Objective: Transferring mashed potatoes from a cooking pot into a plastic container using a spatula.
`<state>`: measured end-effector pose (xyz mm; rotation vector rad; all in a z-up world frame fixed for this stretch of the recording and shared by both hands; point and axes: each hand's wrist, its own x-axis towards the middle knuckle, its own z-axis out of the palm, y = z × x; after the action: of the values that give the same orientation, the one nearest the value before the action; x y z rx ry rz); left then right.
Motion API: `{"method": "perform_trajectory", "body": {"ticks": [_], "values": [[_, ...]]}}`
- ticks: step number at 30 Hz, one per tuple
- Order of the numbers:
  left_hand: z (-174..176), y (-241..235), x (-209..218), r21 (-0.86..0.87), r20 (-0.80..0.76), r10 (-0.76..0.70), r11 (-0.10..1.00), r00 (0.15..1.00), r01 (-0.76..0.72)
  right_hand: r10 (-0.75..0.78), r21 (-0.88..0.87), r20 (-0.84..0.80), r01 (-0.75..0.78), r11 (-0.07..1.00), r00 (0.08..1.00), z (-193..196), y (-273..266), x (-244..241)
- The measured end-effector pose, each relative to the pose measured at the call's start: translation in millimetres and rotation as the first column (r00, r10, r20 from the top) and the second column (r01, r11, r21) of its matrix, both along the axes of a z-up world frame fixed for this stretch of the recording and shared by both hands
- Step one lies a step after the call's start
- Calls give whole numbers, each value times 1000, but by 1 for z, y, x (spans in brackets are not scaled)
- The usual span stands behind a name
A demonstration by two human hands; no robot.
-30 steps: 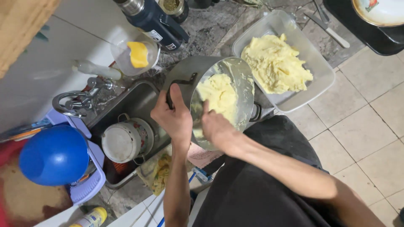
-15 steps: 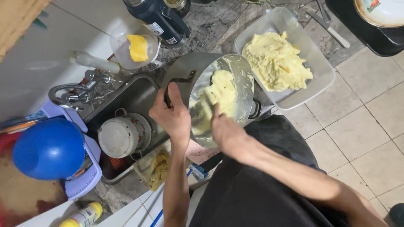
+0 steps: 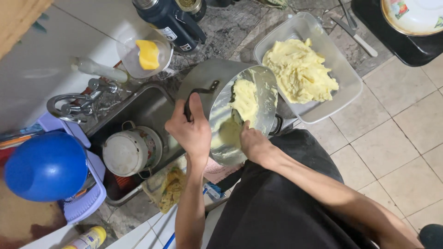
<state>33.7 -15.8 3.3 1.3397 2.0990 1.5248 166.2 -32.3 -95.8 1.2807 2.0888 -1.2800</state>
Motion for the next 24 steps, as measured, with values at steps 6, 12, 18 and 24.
{"method": "perform_trajectory", "body": {"ticks": [6, 12, 18, 24], "values": [[-6, 1, -4, 19, -18, 10, 1000, 1000, -10, 15, 111, -175, 4, 994, 985, -7, -5, 3], [2, -8, -1, -6, -7, 14, 1000, 1000, -14, 38, 155, -333, 16, 988, 942, 31, -15, 11], [-2, -4, -5, 13, 31, 15, 1000, 999, -15, -39, 5, -21, 39, 999, 999, 3, 6, 8], [-3, -2, -15, 15, 11, 48, 999, 999, -48, -226, 76, -383, 275, 959, 896, 98, 28, 32]]}}
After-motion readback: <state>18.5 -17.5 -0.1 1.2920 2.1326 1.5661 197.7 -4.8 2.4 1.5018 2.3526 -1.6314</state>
